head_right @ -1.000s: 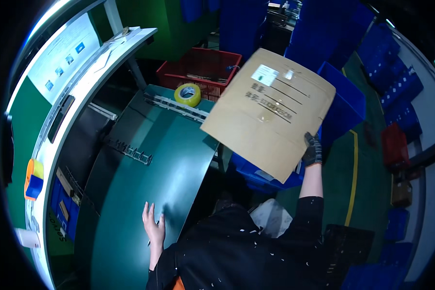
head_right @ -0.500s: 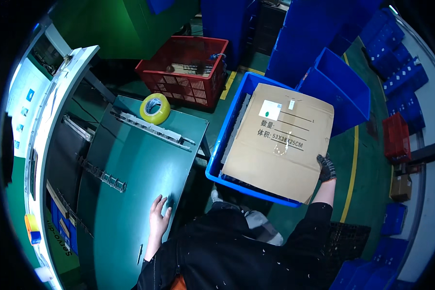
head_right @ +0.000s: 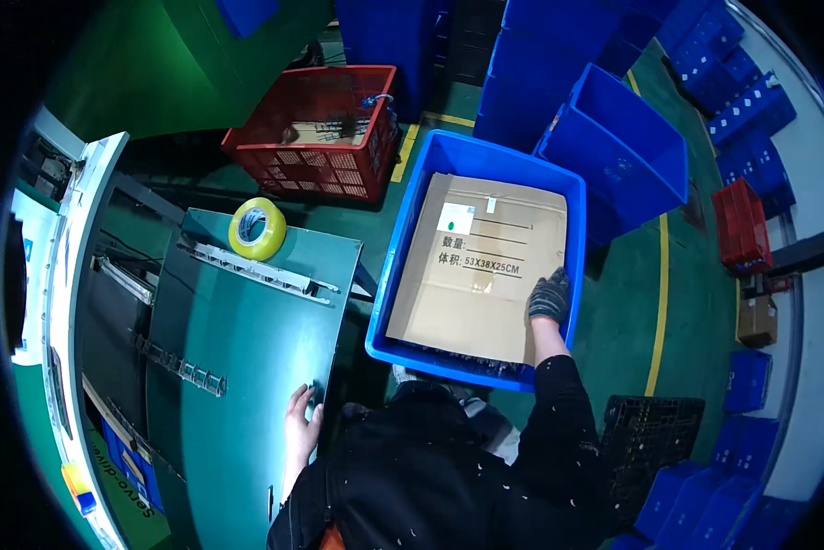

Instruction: The person places a sheet of cardboard into a plastic crate, then trims plastic components using a knife and stacks them on the workbench.

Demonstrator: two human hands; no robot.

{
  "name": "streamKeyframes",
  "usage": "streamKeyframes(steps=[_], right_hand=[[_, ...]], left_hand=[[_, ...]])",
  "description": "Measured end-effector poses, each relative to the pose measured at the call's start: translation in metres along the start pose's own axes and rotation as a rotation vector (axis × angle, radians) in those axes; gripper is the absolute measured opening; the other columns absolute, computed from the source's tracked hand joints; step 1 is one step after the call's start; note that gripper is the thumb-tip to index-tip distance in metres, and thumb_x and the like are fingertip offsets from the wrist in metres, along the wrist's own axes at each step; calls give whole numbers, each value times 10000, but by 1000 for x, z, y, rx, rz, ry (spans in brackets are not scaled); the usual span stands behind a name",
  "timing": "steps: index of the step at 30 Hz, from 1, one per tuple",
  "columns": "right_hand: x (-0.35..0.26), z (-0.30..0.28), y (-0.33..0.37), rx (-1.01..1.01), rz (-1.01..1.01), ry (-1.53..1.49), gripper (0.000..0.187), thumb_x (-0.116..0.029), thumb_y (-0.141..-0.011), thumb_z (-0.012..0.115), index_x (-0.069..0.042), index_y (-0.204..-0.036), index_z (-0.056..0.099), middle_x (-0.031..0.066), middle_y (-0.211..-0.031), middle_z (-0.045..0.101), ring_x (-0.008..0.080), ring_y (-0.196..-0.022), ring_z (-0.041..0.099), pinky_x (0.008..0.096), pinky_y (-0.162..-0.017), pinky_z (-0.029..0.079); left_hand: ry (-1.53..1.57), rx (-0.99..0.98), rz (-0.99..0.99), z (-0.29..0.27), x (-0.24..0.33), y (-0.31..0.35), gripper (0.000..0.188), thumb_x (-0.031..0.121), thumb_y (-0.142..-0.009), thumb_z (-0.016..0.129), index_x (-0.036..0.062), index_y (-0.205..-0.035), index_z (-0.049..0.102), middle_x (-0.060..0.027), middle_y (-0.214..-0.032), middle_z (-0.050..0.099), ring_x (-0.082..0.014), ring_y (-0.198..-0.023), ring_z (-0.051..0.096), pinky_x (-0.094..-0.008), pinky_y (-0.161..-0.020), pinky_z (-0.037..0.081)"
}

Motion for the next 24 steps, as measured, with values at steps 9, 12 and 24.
streamKeyframes(steps=[9,12,24], right_hand=[[-55,-15,6,-462,8,67,576,-329,-854,397,-29,-1337,303,148,-1413,247,311,-1299,227,466,-1015,248],[-72,-36,-2,-294,-50,-178,740,-474,-787,483,-91,-1370,237,160,-1434,170,334,-1317,175,501,-991,281],[-102,-18,-66,-521,-107,-189,721,-528,-770,513,-108,-1328,333,170,-1374,305,332,-1244,334,465,-955,349]], left_hand=[[-2,-1,-30,9,0,-12,332,97,-736,612,37,-1061,578,-156,-1179,513,-332,-1073,499,-381,-915,403],[-23,-4,-55,10,-6,-10,328,103,-737,612,39,-1056,583,-154,-1176,517,-327,-1070,503,-382,-916,401],[-34,-42,-118,1,-22,-7,322,128,-751,612,48,-1062,584,-142,-1178,519,-321,-1073,505,-381,-917,401]])
Point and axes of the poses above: each hand's wrist, its own y-axis away from the middle knuckle, its own z-axis out of the palm, x = y × z, the point moved 2 cm from there along -y, towards the middle knuckle
